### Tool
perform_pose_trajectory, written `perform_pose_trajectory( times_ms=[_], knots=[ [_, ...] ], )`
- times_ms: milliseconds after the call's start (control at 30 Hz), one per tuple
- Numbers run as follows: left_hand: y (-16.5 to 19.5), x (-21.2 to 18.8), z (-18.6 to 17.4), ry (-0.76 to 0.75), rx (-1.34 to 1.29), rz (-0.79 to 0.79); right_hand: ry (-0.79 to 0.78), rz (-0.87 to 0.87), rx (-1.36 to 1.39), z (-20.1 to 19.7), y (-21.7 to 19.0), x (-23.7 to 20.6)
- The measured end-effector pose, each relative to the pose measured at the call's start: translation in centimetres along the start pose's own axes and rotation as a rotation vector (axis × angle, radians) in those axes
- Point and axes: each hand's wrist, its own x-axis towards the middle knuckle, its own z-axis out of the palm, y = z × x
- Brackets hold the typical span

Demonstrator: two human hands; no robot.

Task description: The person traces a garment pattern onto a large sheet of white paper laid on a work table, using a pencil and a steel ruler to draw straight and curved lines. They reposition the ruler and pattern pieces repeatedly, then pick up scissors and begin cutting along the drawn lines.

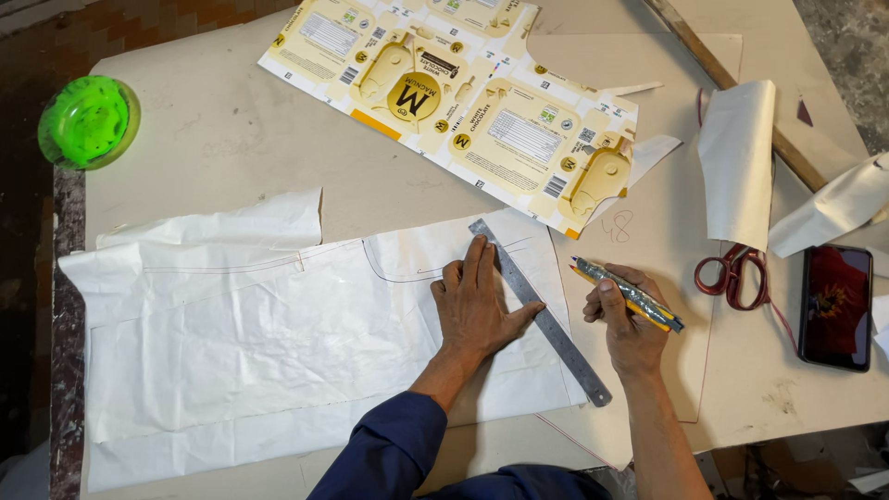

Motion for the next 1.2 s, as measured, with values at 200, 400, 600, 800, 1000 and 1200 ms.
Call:
perform_pose_trajectory(
  times_ms=[200, 400, 600, 800, 1000, 1200],
  knots=[
    [0.1, 0.2, 0.1, -0.047, -0.002, -0.011, 0.028, 0.063, 0.041, 0.0, 0.6, -0.4],
    [0.1, 0.3, 0.1, -0.038, -0.003, 0.0, -0.014, 0.064, 0.003, -0.1, 0.2, -0.3],
    [0.1, 0.4, 0.3, -0.031, 0.001, 0.012, -0.088, 0.044, -0.048, 0.3, 0.9, -0.3],
    [-0.1, 0.4, 0.4, -0.001, 0.017, 0.031, -0.101, 0.032, -0.099, 2.0, 1.8, 0.3],
    [-0.2, 0.4, 0.5, 0.014, 0.016, 0.041, -0.177, 0.004, -0.229, 4.3, 1.3, 1.3],
    [-0.5, 0.4, 0.6, 0.039, 0.0, 0.051, -0.196, 0.015, -0.289, 5.0, 0.9, 1.8]
  ],
)
